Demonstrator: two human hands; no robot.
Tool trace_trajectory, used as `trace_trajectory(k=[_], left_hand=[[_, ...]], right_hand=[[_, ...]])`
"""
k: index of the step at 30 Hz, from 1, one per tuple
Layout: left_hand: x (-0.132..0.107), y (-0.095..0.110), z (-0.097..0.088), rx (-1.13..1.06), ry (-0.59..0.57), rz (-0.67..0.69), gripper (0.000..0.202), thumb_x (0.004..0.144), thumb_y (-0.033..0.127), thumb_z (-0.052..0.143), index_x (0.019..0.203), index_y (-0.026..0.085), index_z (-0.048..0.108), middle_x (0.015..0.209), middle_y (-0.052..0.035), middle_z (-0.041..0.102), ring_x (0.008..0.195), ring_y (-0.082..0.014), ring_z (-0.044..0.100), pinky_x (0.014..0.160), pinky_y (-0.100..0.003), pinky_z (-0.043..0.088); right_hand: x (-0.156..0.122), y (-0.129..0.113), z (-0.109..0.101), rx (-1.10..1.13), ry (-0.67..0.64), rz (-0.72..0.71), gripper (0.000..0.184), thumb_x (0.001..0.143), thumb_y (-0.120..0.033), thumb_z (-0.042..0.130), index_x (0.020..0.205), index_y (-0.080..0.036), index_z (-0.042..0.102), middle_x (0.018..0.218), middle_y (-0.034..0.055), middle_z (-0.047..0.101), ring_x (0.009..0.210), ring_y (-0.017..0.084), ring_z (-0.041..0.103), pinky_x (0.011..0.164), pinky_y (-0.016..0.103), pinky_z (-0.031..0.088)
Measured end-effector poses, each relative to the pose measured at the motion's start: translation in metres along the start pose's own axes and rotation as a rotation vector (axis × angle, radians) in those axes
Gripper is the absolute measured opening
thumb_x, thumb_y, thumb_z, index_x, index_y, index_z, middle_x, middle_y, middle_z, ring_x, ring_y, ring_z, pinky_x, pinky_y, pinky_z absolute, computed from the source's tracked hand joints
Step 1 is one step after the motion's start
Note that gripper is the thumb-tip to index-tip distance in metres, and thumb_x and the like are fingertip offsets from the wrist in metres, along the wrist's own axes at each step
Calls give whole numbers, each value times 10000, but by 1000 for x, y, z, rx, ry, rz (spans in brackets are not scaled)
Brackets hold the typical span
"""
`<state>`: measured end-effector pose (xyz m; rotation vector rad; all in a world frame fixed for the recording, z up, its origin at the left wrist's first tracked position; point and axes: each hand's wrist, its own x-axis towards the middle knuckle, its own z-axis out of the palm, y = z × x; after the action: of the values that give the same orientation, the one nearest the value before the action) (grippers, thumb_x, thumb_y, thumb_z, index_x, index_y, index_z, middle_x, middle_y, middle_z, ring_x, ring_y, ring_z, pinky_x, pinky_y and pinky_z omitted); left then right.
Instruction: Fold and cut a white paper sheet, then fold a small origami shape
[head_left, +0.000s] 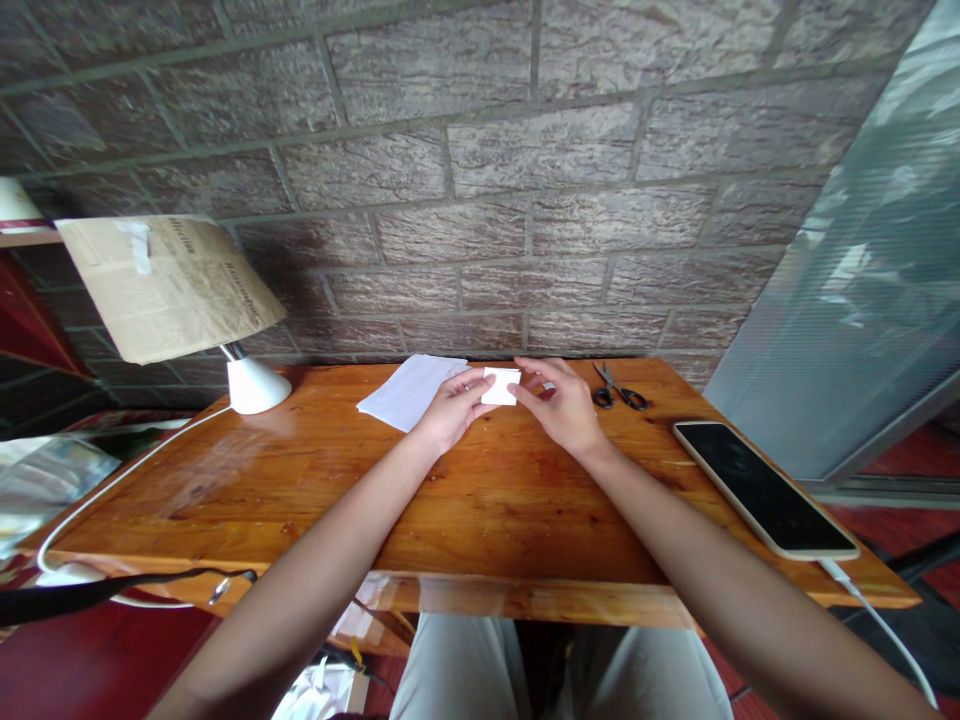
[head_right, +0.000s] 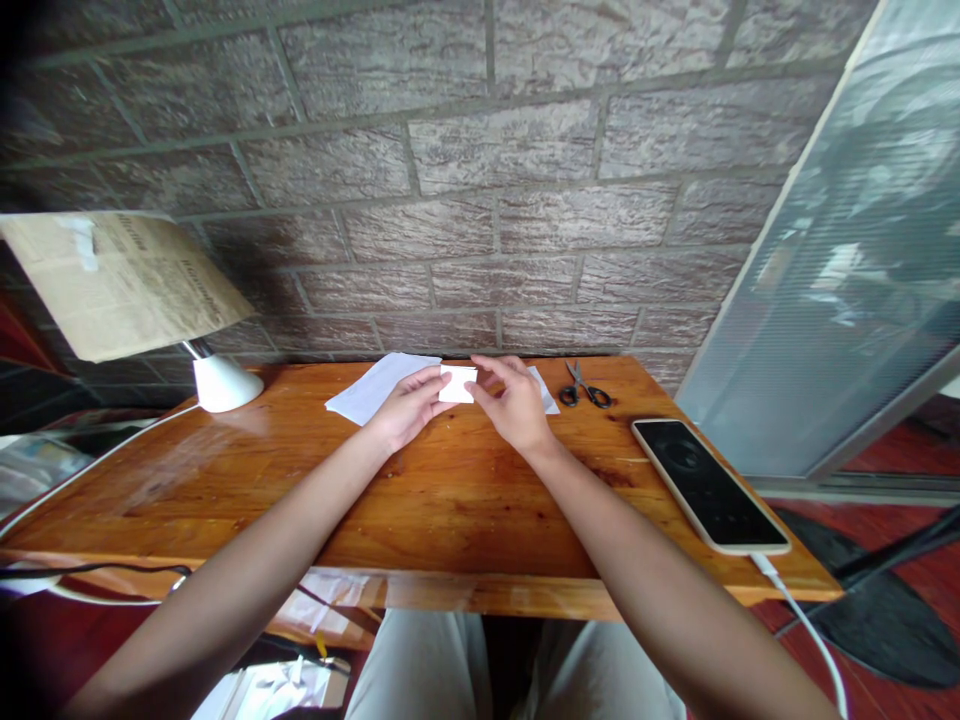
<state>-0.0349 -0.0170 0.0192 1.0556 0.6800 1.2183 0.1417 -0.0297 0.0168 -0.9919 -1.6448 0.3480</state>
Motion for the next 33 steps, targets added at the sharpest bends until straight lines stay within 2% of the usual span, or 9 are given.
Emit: trace_trajectory(k=[5, 12, 17, 26, 31, 33], left_hand=[[1, -1, -3, 26, -5, -10, 352, 633, 290, 860, 931, 163, 724, 980, -56, 734, 912, -168, 670, 898, -326, 496], [3, -3, -5, 32, -9, 11, 404, 606, 216, 860, 984, 167, 724, 1012, -69, 739, 963, -184, 668, 950, -353, 473], [3, -2, -6, 48, -3, 18, 401, 606, 215, 856, 981, 169, 722, 993, -65, 740, 945, -178, 671, 944, -353, 481], [2, -1, -5, 91, 16, 48, 407, 607, 283, 861, 968, 166, 715, 935, -64, 742, 887, -184, 677, 858, -345, 515], [1, -2, -5, 172, 11, 121, 399, 628, 326, 849, 968, 166, 715, 867, -49, 746, 801, -172, 678, 793, -315, 510], [0, -1, -4, 194, -2, 148, 401, 634, 337, 845, 969, 160, 715, 826, -46, 746, 770, -175, 678, 771, -312, 508]], right_hand=[[1, -2, -1, 3, 5, 31, 284, 793, -364, 708, 1046, -238, 691, 866, 30, 640, 647, 139, 615, 638, 288, 518], [1, -6, 0, 74, -29, 67, 166, 791, -354, 695, 847, -207, 642, 774, 31, 684, 668, 162, 642, 650, 291, 505], [2, -5, 0, 92, -26, 92, 227, 777, -374, 704, 923, -215, 632, 791, 30, 703, 670, 163, 653, 653, 295, 518], [2, -9, -2, 134, -30, 112, 283, 779, -448, 701, 921, -220, 612, 742, 18, 684, 649, 160, 641, 652, 300, 515], [2, -6, 2, 181, -43, 147, 331, 744, -516, 718, 804, -206, 616, 732, 38, 680, 641, 162, 616, 624, 301, 502], [2, -4, 3, 234, -50, 187, 356, 720, -520, 737, 819, -203, 608, 714, 30, 670, 619, 154, 599, 602, 295, 494]])
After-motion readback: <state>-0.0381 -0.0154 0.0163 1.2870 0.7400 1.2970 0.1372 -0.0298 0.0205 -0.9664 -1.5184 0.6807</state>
